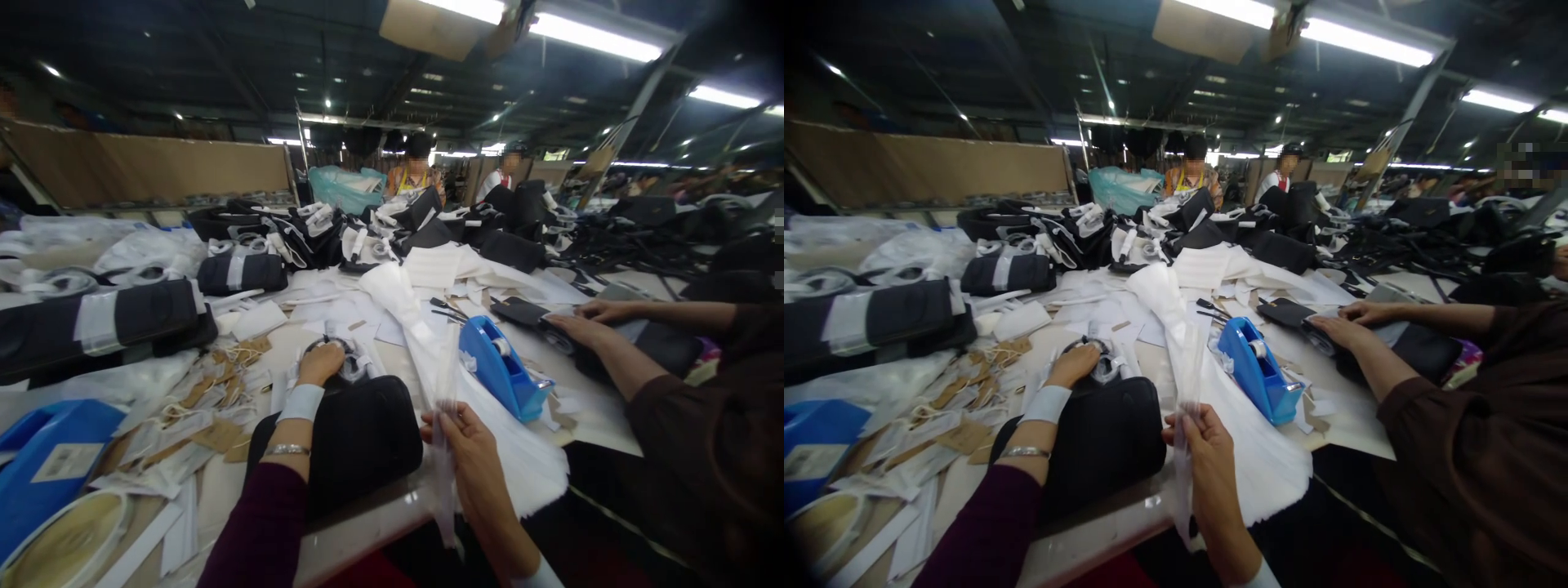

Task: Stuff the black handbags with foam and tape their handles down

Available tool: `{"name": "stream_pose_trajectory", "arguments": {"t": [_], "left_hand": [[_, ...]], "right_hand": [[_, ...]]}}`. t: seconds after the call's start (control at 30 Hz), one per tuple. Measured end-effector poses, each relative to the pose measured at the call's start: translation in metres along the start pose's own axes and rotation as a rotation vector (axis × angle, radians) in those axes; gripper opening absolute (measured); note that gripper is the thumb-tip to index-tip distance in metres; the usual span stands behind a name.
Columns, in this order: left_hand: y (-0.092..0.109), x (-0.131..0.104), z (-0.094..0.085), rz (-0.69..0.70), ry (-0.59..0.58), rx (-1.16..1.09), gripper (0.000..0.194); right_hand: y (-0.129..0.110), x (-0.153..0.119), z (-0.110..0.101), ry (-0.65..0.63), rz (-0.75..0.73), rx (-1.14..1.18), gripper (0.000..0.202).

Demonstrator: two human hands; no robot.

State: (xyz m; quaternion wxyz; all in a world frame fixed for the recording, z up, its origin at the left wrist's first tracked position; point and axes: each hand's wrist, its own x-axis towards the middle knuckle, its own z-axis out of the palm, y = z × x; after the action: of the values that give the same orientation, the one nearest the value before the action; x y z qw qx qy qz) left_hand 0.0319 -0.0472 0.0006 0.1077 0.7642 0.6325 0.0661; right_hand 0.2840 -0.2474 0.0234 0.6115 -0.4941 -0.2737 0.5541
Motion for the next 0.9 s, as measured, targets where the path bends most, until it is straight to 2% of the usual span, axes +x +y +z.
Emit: {"name": "stream_pose_trajectory", "arguments": {"t": [0.23,0.5,0.6,0.77,0.83,0.9], "left_hand": [[-0.008,0.009,-0.001,0.073,-0.017,-0.005,0.028],[-0.022,0.011,-0.007,0.145,0.061,-0.149,0.024],[-0.027,0.011,-0.013,0.166,0.075,-0.24,0.021],[-0.04,0.011,-0.028,0.162,0.11,-0.438,0.016],[-0.046,0.009,-0.035,0.155,0.129,-0.526,0.021],[-0.052,0.007,-0.041,0.154,0.148,-0.618,0.023]], "right_hand": [[0.009,0.021,0.009,0.021,-0.143,-0.092,0.037],[0.006,0.05,0.034,0.059,-0.168,-0.159,0.039],[0.005,0.069,0.048,0.088,-0.146,-0.226,0.034],[0.008,0.103,0.081,0.083,-0.118,-0.372,0.015],[0.009,0.113,0.097,0.054,-0.141,-0.462,0.008],[0.009,0.116,0.112,0.01,-0.204,-0.558,0.012]]}}
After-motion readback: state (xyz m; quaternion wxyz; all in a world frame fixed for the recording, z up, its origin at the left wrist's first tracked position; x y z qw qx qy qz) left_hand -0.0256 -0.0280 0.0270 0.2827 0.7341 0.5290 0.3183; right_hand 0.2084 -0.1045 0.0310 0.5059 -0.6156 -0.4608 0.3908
